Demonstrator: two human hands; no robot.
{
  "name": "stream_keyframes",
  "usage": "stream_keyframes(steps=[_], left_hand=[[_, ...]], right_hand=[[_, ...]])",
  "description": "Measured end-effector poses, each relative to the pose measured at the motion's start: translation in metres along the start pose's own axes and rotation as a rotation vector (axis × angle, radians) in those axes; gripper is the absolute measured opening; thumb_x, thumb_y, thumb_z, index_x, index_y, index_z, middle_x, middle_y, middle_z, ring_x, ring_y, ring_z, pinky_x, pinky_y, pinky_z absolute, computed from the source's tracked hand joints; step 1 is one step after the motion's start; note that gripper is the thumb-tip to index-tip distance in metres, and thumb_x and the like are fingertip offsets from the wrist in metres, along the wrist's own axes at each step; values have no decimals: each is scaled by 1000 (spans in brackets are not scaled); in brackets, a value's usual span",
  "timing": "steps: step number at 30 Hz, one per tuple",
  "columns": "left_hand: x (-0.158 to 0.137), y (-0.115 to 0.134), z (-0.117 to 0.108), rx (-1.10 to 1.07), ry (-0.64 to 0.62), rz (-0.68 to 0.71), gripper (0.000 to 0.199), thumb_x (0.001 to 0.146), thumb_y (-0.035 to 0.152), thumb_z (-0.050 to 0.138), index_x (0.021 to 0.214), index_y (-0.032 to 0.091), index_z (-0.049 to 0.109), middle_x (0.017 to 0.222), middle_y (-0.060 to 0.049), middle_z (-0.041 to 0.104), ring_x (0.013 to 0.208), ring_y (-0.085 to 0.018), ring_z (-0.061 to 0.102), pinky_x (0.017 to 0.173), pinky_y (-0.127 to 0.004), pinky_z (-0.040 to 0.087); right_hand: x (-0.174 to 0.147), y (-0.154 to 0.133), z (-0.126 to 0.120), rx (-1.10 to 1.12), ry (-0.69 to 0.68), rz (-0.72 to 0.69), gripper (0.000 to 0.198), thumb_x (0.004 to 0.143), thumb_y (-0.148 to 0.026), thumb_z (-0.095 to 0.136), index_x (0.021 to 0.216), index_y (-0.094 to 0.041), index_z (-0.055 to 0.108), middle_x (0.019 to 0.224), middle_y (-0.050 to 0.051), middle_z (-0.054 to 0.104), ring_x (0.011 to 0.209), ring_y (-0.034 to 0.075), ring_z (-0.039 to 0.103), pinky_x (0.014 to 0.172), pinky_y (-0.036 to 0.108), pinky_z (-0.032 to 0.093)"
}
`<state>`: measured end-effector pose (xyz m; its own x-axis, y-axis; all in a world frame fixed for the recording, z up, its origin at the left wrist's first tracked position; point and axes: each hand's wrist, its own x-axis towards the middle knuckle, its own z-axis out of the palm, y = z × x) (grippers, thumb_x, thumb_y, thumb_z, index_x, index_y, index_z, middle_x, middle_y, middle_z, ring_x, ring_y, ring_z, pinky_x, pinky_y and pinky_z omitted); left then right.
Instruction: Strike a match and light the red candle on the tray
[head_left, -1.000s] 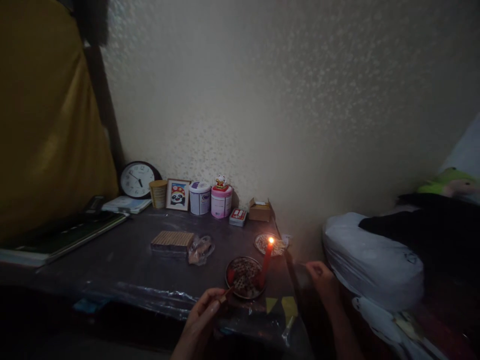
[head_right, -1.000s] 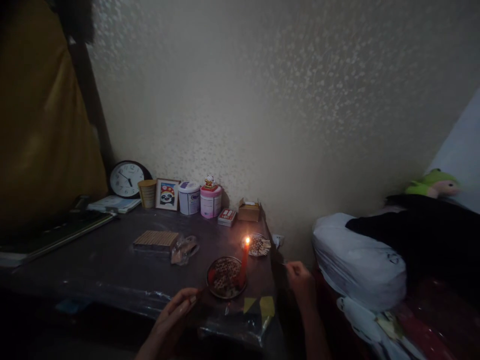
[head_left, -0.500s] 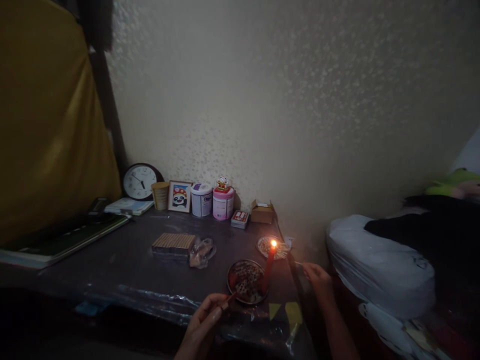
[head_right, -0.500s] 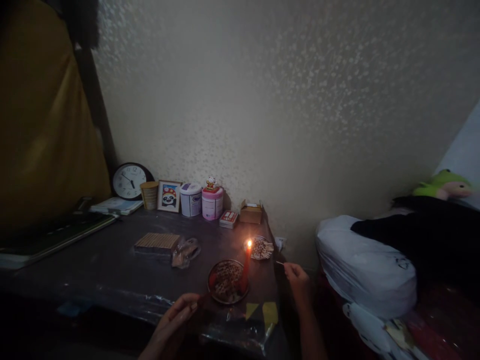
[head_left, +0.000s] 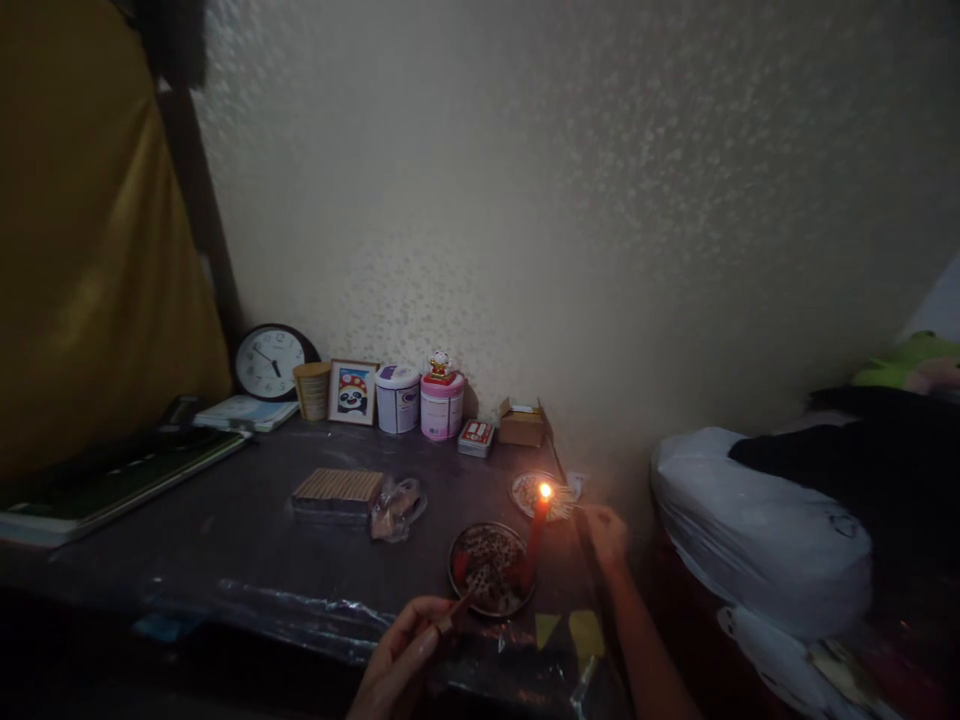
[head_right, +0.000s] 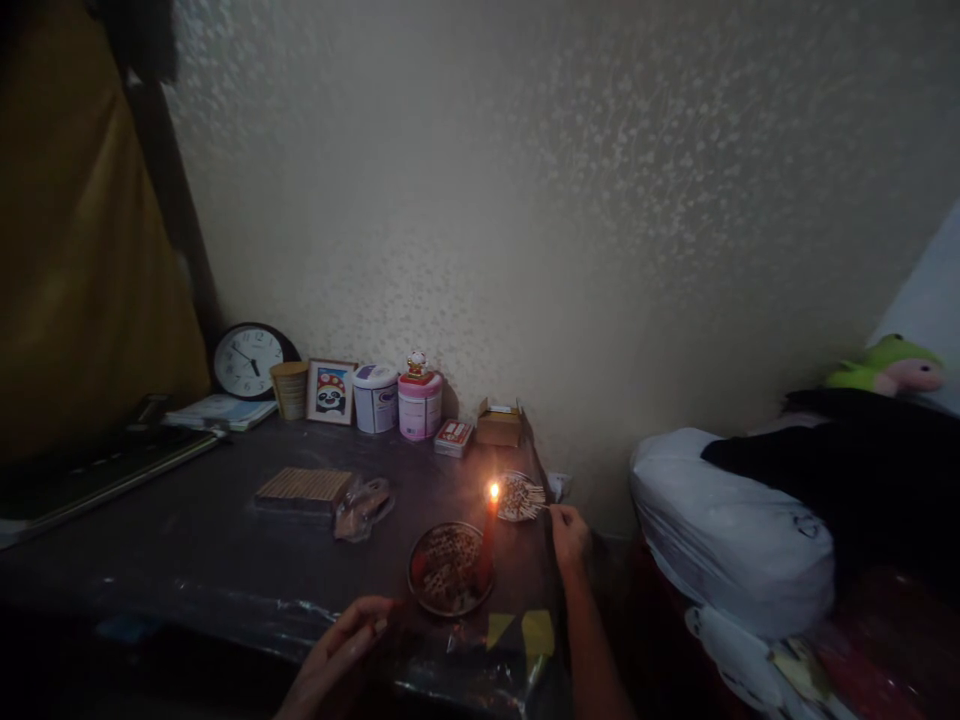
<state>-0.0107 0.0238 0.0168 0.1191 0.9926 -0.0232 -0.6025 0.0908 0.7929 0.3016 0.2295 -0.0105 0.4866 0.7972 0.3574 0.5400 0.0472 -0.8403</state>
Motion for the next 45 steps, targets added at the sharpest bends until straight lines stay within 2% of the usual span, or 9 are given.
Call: stream_keyframes(steps=[5, 10, 19, 28, 33, 38, 45], left_hand=[[2, -4, 0, -50, 18, 0, 29, 62, 41, 73, 83, 22, 67, 77, -4, 69, 74, -19, 60, 67, -27, 42], [3, -7, -3, -93, 8, -32, 27, 64, 38, 73, 84, 21, 67, 75, -3, 68, 69, -17, 59, 64, -26, 41], [4, -7, -8, -85, -12, -20, 26, 65, 36, 72, 85, 21, 67, 76, -2, 68, 71, -15, 58, 67, -24, 39], [3, -6, -7, -82, -19, -45, 27, 66, 37, 73, 86, 21, 66, 72, -1, 67, 68, -14, 57, 65, -23, 38], [2, -5, -6, -75, -30, -41, 30, 65, 38, 73, 88, 21, 65, 80, -3, 69, 67, -14, 58, 63, -24, 38], [1, -2, -2, -85, -41, -40, 28, 66, 37, 72, 88, 21, 66, 70, 0, 65, 66, -13, 57, 61, -22, 38], [1, -2, -2, -94, -1, -69, 27, 63, 38, 75, 83, 22, 67, 70, 1, 66, 66, -12, 57, 63, -21, 38]], right_hand=[[7, -2, 7, -86, -95, 15, 20, 87, -32, 55, 96, -15, 61, 96, 2, 64, 82, 15, 62, 73, 33, 52], [7, -4, 12, -112, -106, -2, 21, 87, -32, 55, 99, -15, 60, 101, 3, 63, 86, 16, 62, 75, 35, 52], [4, -11, 16, -83, -142, 7, 21, 87, -31, 55, 98, -15, 60, 99, 3, 64, 85, 16, 62, 75, 35, 52], [6, -9, 15, -121, -139, 55, 21, 87, -31, 56, 101, -15, 60, 102, 4, 63, 86, 16, 62, 76, 35, 52], [6, -5, 17, -113, -124, 37, 21, 87, -31, 55, 101, -15, 60, 101, 4, 63, 85, 16, 62, 75, 35, 52], [6, -3, 19, -124, -147, 34, 21, 87, -31, 55, 100, -15, 60, 101, 4, 63, 86, 16, 62, 75, 35, 52], [6, -1, 19, -121, -145, 47, 21, 87, -31, 55, 101, -15, 60, 101, 4, 63, 85, 16, 62, 75, 35, 52]])
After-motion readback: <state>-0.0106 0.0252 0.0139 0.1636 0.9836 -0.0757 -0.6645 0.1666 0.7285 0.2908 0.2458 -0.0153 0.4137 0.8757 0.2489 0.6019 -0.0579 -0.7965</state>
